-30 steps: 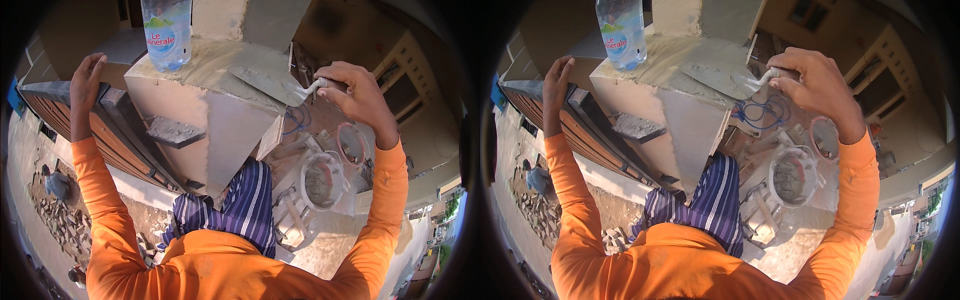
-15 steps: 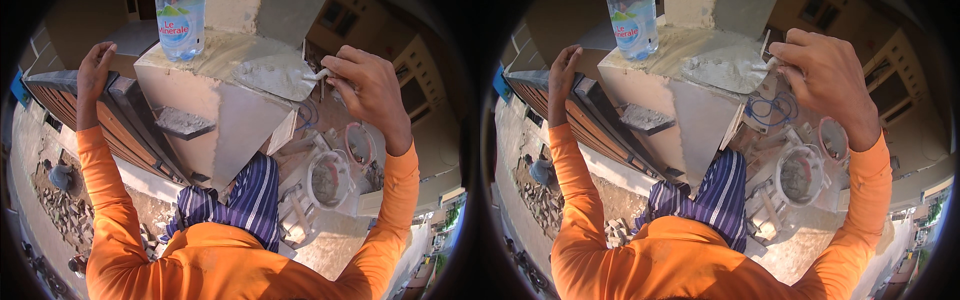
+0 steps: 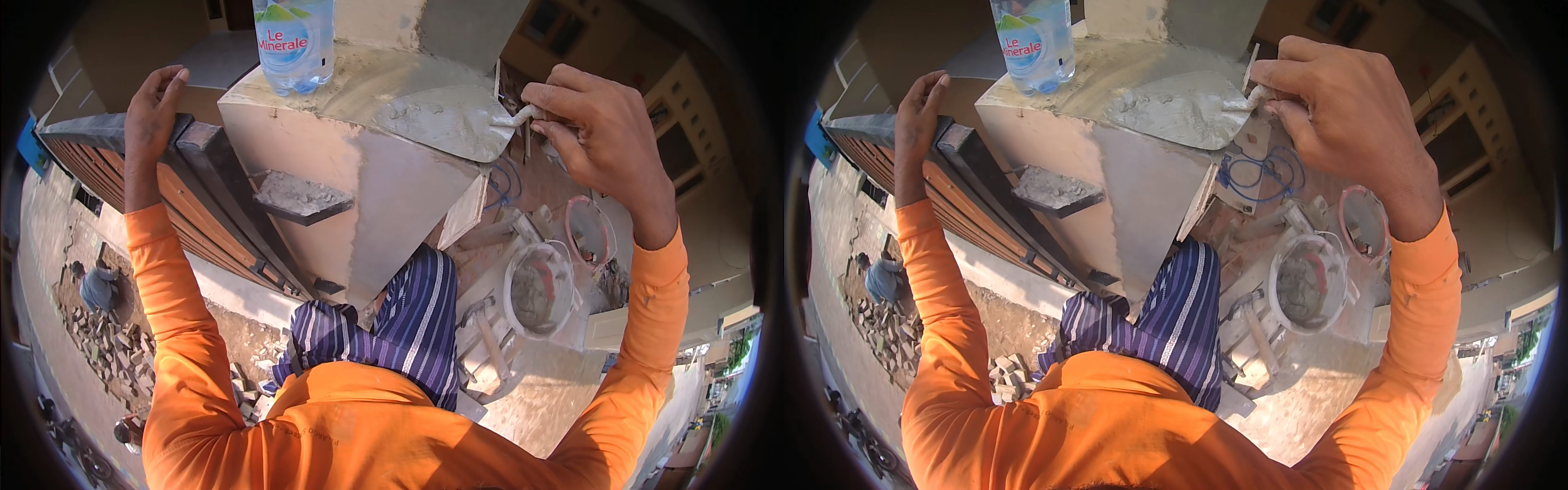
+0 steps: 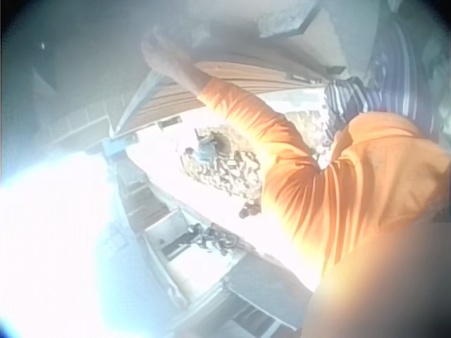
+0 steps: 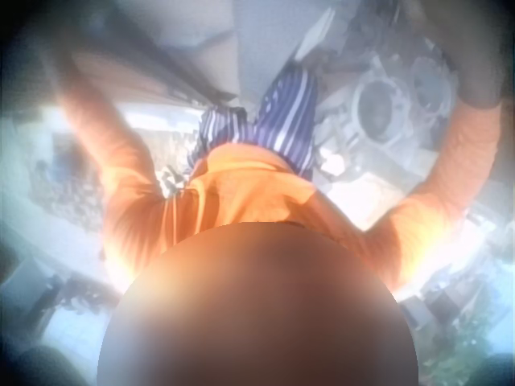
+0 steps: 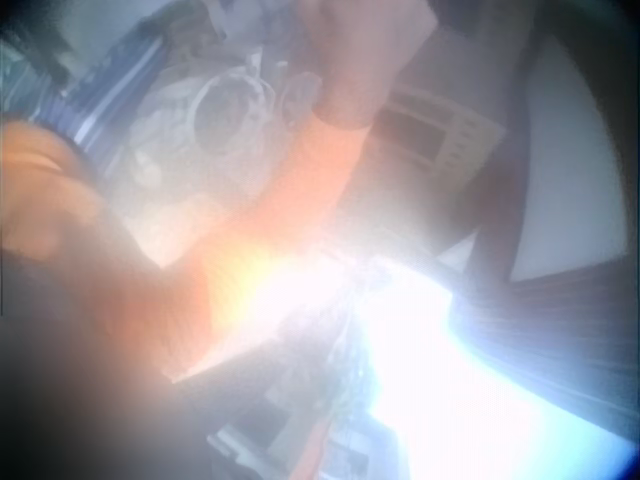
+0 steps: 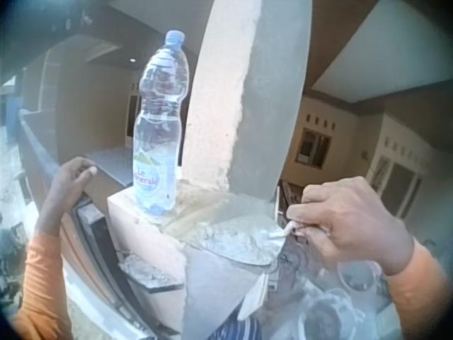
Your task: The person uses a hammer to tap a metal straightedge against a concrete pillar, then applies and smooths cement with a trowel. The person repeatedly scoops cement from a bucket and spreads it along the pillar's edge to create a smooth finish.
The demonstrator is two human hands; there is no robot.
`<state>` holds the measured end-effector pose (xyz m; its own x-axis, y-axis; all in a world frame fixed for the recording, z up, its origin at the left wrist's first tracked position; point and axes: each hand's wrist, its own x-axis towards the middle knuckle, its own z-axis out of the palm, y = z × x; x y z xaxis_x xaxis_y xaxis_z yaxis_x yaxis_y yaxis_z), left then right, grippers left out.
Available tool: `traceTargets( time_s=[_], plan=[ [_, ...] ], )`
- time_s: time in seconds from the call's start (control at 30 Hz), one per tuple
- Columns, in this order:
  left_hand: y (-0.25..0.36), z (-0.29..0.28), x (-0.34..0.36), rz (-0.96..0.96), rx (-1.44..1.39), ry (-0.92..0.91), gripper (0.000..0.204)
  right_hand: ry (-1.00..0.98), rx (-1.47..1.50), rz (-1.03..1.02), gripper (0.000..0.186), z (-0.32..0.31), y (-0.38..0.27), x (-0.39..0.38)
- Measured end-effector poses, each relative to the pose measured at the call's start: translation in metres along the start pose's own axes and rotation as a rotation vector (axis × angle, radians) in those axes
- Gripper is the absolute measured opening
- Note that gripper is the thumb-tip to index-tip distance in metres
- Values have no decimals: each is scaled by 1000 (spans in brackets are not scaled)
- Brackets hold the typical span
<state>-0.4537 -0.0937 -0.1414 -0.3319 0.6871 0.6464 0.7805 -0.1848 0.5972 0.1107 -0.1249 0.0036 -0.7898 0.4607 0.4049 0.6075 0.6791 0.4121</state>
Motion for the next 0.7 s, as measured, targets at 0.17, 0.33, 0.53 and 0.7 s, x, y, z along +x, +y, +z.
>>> traceTargets(
  time_s=[0.17, 0.33, 0.53, 0.7],
  plan=[
    [0, -2, 1, -29, -22, -41, 49, 74, -104, 23, 28, -3, 7, -5],
    [1, -2, -1, 3, -16, -4, 46, -57, 301, 168, 31, -7, 12, -25],
    [4, -2, -2, -5, 61, -2, 50, -74, 391, 206, 32, 3, 19, -42],
    [-1, -2, 0, -22, 30, -5, 51, -65, 374, 200, 32, 15, 28, -60]
  ],
)
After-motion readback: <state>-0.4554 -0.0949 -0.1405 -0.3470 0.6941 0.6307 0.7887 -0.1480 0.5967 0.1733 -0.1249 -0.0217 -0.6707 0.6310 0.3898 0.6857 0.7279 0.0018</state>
